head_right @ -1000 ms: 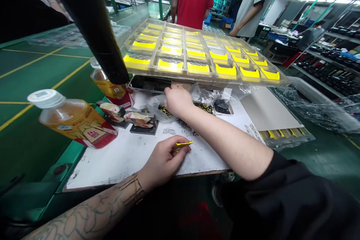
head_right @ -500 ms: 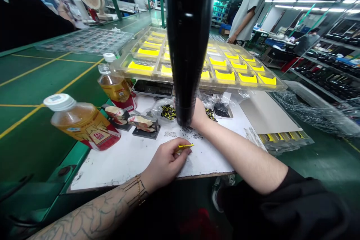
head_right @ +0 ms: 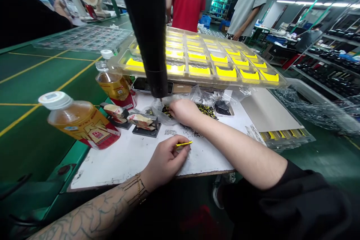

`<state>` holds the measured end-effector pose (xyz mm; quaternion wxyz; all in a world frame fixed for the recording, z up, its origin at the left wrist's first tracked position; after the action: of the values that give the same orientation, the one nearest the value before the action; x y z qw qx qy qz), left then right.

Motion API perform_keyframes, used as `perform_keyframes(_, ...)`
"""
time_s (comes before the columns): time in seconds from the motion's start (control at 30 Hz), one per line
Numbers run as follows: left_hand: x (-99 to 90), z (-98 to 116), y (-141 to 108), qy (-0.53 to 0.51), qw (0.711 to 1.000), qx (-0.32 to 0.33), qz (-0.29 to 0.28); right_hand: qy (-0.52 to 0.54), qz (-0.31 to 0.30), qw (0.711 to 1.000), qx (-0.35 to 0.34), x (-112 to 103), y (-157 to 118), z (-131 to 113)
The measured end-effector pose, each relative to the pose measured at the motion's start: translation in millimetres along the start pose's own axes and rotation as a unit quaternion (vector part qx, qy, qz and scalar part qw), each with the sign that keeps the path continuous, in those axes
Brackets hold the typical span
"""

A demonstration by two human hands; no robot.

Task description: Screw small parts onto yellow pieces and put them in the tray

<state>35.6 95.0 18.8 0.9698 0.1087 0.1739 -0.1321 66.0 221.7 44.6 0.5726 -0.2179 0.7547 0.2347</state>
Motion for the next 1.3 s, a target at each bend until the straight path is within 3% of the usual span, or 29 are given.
perform_keyframes(0.13, -1.9, -4, 1, -0.034, 0.999, -0.021, 0.005, 0.111, 0.060, 0.991, 0.041, -19, -10, 12)
perform_keyframes(0.27, -7.8, -8, 1, -0.033, 0.999, -0.023, 0.035, 0.226, 0.079, 0.965, 0.111, -19, -12, 31)
perform_keyframes(0.5, -12.1, -7, 3, -0.056, 0.997, -0.012, 0.050, 0.448, 0.043, 0.871, 0.198, -8, -24, 39)
perform_keyframes(0.7, -10.1, -23, 2, -0.141, 0.986, -0.074, 0.053, 0.546, 0.043, 0.807, 0.221, -17, -84, 32)
perform_keyframes(0.9, -3.5, -35, 4, -0.240, 0.961, -0.134, 0.039, 0.614, 0.045, 0.754, 0.231, -4, -138, 29)
perform_keyframes(1.03, -7.8, -38, 7, -0.283, 0.944, -0.158, 0.065, 0.610, 0.021, 0.763, 0.210, 5, -138, 27)
perform_keyframes(1.3, -5.5, -36, 8, -0.278, 0.943, -0.172, 0.055, 0.574, 0.061, 0.797, 0.176, 4, -131, 34)
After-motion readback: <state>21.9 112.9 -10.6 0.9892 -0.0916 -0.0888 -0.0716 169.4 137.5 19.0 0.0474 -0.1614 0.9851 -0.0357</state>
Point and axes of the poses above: each hand's wrist, its own y-axis towards the middle knuckle, its own x-axis out of the palm, z = x × y, the point moved 10 cm from there along y, towards the middle knuckle, and after that the axes turned 3 degrees about -x, right-handed, at the moved point
